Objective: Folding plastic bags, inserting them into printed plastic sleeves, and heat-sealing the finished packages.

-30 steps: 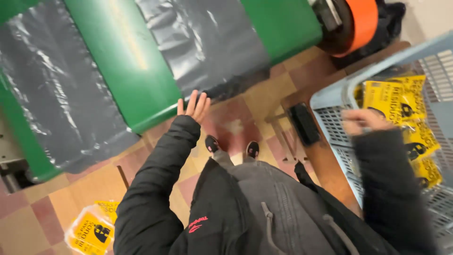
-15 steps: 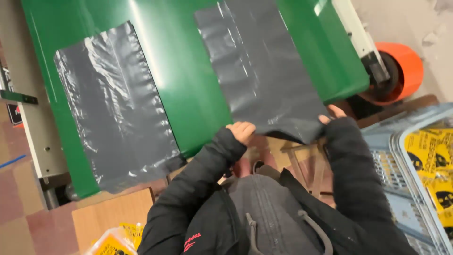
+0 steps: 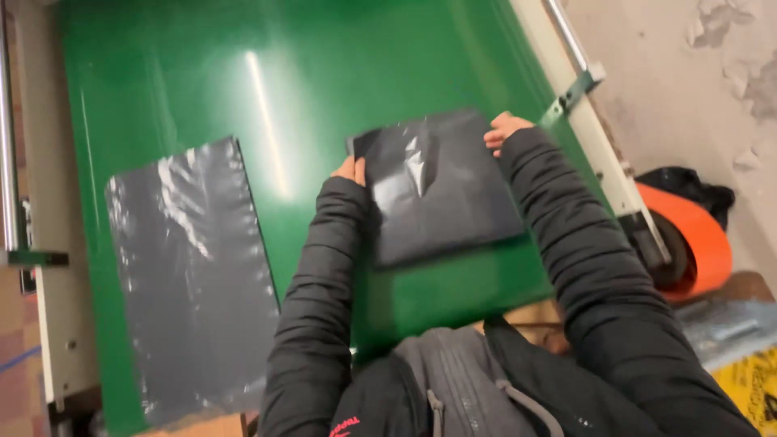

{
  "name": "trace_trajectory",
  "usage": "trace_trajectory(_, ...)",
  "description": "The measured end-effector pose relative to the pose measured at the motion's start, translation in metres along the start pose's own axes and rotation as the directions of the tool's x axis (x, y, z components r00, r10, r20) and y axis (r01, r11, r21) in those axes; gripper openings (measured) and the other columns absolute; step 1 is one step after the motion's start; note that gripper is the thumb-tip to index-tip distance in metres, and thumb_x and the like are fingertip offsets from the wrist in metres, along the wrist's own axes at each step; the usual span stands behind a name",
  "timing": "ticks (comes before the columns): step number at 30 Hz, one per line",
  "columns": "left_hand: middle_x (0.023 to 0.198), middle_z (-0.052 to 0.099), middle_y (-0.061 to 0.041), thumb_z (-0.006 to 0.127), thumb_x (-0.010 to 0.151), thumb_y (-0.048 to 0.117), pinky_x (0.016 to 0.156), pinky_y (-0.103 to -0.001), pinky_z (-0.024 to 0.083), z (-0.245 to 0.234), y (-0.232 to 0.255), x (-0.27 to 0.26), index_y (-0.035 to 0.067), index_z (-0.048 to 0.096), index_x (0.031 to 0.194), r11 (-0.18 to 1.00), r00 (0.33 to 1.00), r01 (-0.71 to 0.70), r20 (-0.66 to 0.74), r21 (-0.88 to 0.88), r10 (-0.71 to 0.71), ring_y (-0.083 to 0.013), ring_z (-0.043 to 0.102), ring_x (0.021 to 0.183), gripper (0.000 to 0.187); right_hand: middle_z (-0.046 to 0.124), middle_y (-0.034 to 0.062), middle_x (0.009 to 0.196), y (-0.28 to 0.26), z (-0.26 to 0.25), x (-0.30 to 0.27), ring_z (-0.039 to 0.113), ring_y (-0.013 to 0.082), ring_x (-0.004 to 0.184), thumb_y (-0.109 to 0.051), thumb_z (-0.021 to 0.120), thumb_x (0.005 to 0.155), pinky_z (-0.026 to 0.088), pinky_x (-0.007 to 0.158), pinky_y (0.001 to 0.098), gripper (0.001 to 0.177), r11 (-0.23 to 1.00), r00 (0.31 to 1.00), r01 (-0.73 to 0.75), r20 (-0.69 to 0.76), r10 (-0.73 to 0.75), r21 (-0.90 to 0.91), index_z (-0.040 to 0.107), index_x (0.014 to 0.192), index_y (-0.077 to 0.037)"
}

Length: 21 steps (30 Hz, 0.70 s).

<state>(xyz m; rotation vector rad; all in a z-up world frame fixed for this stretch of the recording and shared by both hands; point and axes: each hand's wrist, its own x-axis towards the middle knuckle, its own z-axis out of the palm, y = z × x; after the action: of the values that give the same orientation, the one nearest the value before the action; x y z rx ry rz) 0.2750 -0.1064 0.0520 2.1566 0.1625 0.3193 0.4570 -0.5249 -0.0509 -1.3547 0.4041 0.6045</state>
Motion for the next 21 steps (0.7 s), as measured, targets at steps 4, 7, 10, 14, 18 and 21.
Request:
trace_trajectory(4,0.099,0.07,-0.027,0.049,0.102,0.043,0.08,-0.058,0.05,0.035,-0.043,0.021,0.008,0.067,0.109,0.925,0.977,0.182,0.041,0.333,-0.207,-0.0516,0.063,0.091,0.04,0.068,0.017,0.128,-0.03,0.067,-0.03,0.065,0.0332,0.115,-0.041,0.079,0.082,0.052,0.097,0.0463,0.063,0.517,0.83,0.43,0.099,-0.549,-0.741,0.062,0.133,-0.008)
trace_trajectory(7,0.096,0.07,-0.027,0.049,0.103,0.042,0.078,-0.06,0.05,0.032,-0.048,0.015,0.007,0.065,0.105,0.898,0.971,0.225,-0.015,0.379,-0.237,-0.0516,0.063,0.09,0.038,0.066,0.0162,0.127,-0.059,0.116,-0.057,0.06,0.0355,0.116,-0.033,0.089,0.073,0.049,0.1,0.0456,0.066,0.059,0.713,0.507,0.381,-0.589,-0.86,0.063,0.129,-0.007)
trace_trajectory(10,0.096,0.07,-0.026,0.049,0.105,0.041,0.078,-0.059,0.05,0.02,-0.024,0.01,0.007,0.064,0.107,0.858,0.947,0.306,-0.042,0.413,-0.317,-0.0508,0.064,0.089,0.038,0.065,0.0144,0.123,-0.07,0.13,-0.027,0.058,0.0355,0.117,-0.033,0.09,0.071,0.047,0.101,0.046,0.062,-0.095,0.847,0.367,0.374,-0.377,-0.925,0.064,0.122,-0.009)
trace_trajectory(14,0.109,0.069,-0.021,0.056,0.101,0.043,0.084,-0.05,0.053,0.012,0.03,-0.015,0.003,0.06,0.12,0.883,0.985,-0.055,-0.121,0.466,0.125,-0.044,0.066,0.097,0.045,0.067,0.0116,0.113,-0.072,0.143,-0.022,0.058,0.0342,0.113,-0.035,0.085,0.074,0.046,0.097,0.0479,0.045,-0.279,0.937,0.276,0.322,-0.137,-0.92,0.068,0.109,-0.014)
trace_trajectory(18,0.122,0.069,-0.019,0.052,0.104,0.06,0.096,-0.046,0.057,0.072,-0.033,-0.033,0.001,0.058,0.135,0.833,0.921,0.285,0.377,-0.475,-0.1,-0.0387,0.07,0.107,0.066,0.07,0.0088,0.105,-0.065,0.141,-0.086,0.062,0.0328,0.105,-0.026,0.076,0.082,0.047,0.092,0.0482,0.024,-0.316,0.797,0.428,0.519,-0.309,-0.847,0.07,0.102,-0.014)
trace_trajectory(21,0.153,0.051,-0.013,0.025,0.091,0.079,0.105,-0.047,0.042,0.076,-0.071,-0.041,0.005,0.049,0.145,-0.189,0.656,0.716,0.741,-0.671,-0.143,-0.0307,0.049,0.138,0.095,0.071,0.0055,0.099,-0.038,0.128,-0.151,0.064,0.0313,0.099,-0.017,0.073,0.084,0.048,0.086,0.047,0.015,-0.297,0.558,0.591,0.646,-0.52,-0.75,0.069,0.098,-0.014)
